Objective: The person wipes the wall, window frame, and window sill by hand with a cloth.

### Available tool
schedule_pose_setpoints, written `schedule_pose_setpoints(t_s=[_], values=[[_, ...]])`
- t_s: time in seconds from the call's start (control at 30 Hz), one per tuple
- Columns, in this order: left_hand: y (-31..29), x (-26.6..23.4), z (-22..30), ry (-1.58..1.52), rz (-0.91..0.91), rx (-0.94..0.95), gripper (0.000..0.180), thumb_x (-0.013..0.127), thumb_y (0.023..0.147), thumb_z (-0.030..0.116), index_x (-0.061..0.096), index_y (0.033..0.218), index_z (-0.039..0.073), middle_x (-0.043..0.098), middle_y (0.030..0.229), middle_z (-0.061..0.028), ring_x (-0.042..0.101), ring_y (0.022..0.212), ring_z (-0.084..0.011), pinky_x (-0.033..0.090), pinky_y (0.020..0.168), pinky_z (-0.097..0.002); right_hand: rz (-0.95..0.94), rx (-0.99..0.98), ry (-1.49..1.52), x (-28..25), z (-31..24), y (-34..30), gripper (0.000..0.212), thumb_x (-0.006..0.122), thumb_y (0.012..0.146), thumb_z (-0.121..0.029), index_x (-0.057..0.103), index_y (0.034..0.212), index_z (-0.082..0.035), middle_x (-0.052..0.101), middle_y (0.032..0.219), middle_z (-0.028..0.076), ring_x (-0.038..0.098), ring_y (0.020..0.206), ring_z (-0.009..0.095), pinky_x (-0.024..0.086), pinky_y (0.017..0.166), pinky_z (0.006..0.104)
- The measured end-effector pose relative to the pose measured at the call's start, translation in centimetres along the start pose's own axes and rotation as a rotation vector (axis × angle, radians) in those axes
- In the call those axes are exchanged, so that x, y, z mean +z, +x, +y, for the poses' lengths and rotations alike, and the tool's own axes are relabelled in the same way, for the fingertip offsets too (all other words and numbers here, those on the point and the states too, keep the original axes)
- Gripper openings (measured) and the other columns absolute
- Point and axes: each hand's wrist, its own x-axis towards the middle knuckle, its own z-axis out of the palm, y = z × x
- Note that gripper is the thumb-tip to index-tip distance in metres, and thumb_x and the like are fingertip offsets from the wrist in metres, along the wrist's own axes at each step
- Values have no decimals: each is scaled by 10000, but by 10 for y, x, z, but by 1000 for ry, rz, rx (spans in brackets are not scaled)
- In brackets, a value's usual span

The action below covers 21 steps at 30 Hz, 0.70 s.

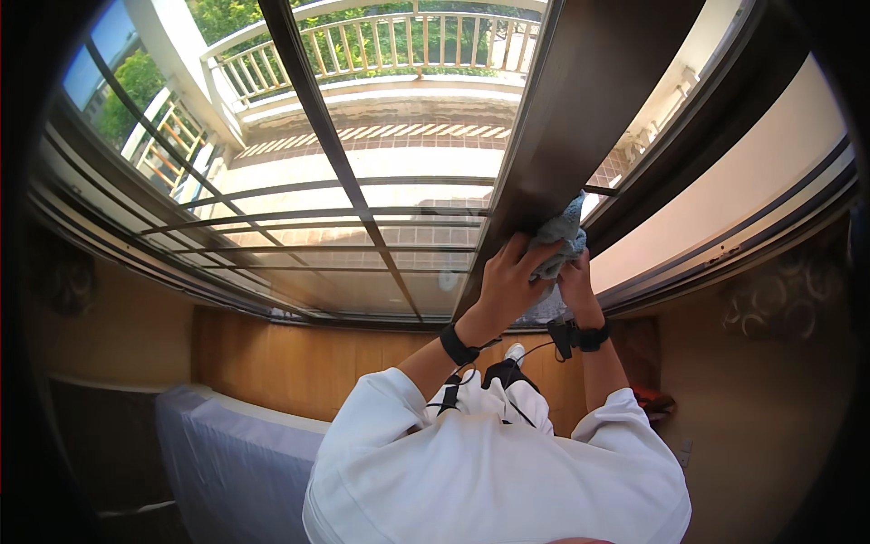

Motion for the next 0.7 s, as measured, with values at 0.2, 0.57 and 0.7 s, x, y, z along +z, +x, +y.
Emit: schedule_pose_setpoints(t_s=[0.2,0.57,0.7], values=[[-66,17,-45,57,-139,-135,491,724,639,26,633,1104,156,552,947,-123,596,827,-347,506,672,-426,-20,89,-160,-18,57,-29,378,534,758,91,562,1124,0,626,1045,30,574,958,114,473,848,272],[-53,9,-8,101,-143,-236,480,749,749,97,576,1196,119,577,1074,-158,602,956,-374,518,760,-431,-53,-5,-338,4,10,-42,416,591,755,61,516,1159,1,572,1089,79,551,1018,168,438,902,296],[-35,1,19,146,-79,-181,581,762,738,82,522,1268,79,565,1150,-194,574,1041,-394,502,829,-430,-48,-386,-703,15,-24,-36,503,653,711,19,505,1192,6,536,1145,168,544,1056,322,436,924,367]])
